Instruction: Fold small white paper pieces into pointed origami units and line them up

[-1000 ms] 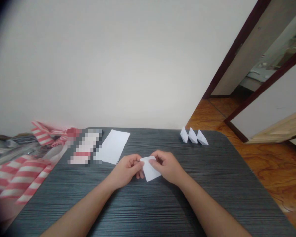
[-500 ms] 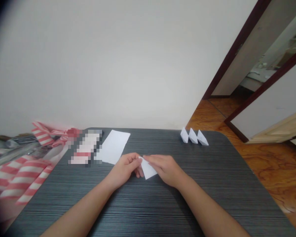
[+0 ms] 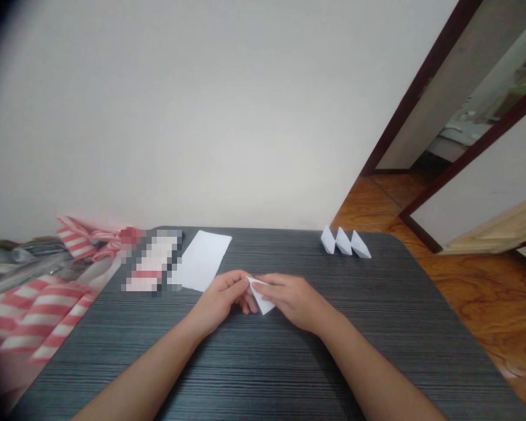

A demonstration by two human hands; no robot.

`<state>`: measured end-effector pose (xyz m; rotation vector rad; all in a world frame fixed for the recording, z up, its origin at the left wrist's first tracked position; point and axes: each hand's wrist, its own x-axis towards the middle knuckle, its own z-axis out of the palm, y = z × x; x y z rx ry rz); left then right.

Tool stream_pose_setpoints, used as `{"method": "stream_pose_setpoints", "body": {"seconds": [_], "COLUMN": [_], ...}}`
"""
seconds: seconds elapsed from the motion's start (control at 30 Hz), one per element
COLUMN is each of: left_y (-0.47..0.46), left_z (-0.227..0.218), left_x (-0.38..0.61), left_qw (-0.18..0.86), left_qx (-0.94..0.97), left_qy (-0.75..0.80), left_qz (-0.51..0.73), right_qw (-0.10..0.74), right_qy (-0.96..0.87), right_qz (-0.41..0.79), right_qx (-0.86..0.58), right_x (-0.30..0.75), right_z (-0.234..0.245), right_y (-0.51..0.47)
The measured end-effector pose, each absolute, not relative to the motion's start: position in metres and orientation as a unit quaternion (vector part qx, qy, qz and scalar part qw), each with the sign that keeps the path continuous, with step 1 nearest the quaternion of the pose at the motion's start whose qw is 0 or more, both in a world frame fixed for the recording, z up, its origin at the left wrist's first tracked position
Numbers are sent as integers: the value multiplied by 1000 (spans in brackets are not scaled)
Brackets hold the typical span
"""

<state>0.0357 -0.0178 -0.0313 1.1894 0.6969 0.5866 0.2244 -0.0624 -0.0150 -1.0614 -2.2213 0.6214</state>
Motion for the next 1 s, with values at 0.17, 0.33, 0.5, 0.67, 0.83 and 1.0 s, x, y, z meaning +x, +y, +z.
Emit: {"method": "stream_pose_setpoints", "body": {"seconds": [0.17,0.33,0.5,0.67,0.83,1.0], "left_y": [-18,-18,-19,-19,-19,-18], "left_z": [-32,-32,-30,-28,-29,-31], "left_x": [35,36,36,37,37,36], "left_qw": [709,688,694,696,714,737], "left_qx": [564,581,569,564,542,508], "left_qy": [327,346,350,354,347,344], "left_qz": [267,266,269,269,275,282], "right_qw": [290,286,305,312,324,309], "right_qy": [-829,-837,-793,-800,-811,-827], "right_qz": [258,242,234,224,201,172], "right_qx": [-403,-399,-473,-462,-444,-437], "right_x": [222,225,231,231,233,234], "right_z": [-10,-19,-30,-29,-33,-36], "right_y": [-62,-63,-64,-62,-60,-61]}}
